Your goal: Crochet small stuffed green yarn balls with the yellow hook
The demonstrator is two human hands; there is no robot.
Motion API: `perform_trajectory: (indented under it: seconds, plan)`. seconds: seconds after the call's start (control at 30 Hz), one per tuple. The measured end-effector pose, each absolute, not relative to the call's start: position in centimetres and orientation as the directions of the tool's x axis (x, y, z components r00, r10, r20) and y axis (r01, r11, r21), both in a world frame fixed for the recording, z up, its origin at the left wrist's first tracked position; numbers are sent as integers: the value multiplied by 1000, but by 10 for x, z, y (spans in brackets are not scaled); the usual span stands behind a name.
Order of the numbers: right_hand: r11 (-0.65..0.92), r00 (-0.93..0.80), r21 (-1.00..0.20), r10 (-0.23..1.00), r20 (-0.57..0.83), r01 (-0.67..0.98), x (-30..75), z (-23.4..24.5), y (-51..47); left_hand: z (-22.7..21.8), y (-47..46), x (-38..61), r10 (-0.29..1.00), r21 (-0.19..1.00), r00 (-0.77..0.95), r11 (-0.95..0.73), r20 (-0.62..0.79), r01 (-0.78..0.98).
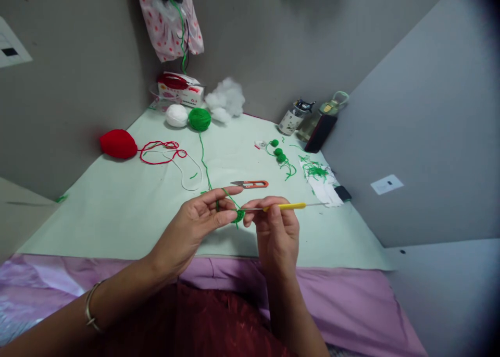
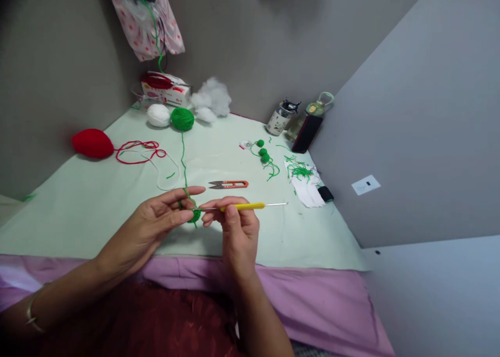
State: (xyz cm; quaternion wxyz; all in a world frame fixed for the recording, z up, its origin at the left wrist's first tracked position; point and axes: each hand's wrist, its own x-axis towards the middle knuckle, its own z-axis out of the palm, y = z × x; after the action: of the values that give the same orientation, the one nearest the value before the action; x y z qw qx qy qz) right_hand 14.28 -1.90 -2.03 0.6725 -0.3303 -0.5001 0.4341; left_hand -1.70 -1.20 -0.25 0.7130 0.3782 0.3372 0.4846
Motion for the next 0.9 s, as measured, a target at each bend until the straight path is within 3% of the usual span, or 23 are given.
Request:
perform_trajectory:
  seconds: [0.1, 0.2, 0.3, 0.4, 0.57, 0.67, 0.73, 0.83, 0.9]
  plan:
    - [424, 84, -878, 906, 416, -224, 147, -18, -23, -2, -13, -19, 950, 877, 296, 225, -101, -425]
    - [527, 65, -850, 849, 524, -29, 151, -16, -29, -3, -14, -19, 959, 901, 270, 190, -85, -390]
    - [682, -31, -690, 717, 697, 243, 153, -16, -33, -3, -13, -19, 973, 930, 224, 136, -61, -341]
    - [773, -130, -490, 578, 805, 402, 154, -21, -36, -2, -12, -19, 979, 945, 199, 106, -45, -310]
    - [739, -212, -347, 546, 810, 578, 151, -29, -38, -1, -14, -14, 978, 935, 203, 125, -59, -331]
    - [707, -221, -263, 514, 829, 656, 149, -34, -35, -3, -14, -12, 959, 887, 254, 224, -127, -403]
    - [711, -182, -285, 503, 845, 642, 148, -34, -32, -4, -13, -11, 911, 802, 358, 366, -204, -473]
    - [703, 4, -525, 596, 803, 480, 147, -29, -32, -4, -8, -14, 842, 679, 468, 510, -269, -528]
    - [657, 132, -680, 681, 721, 325, 146, -22, -33, -1, -5, -16, 865, 699, 433, 473, -253, -537]
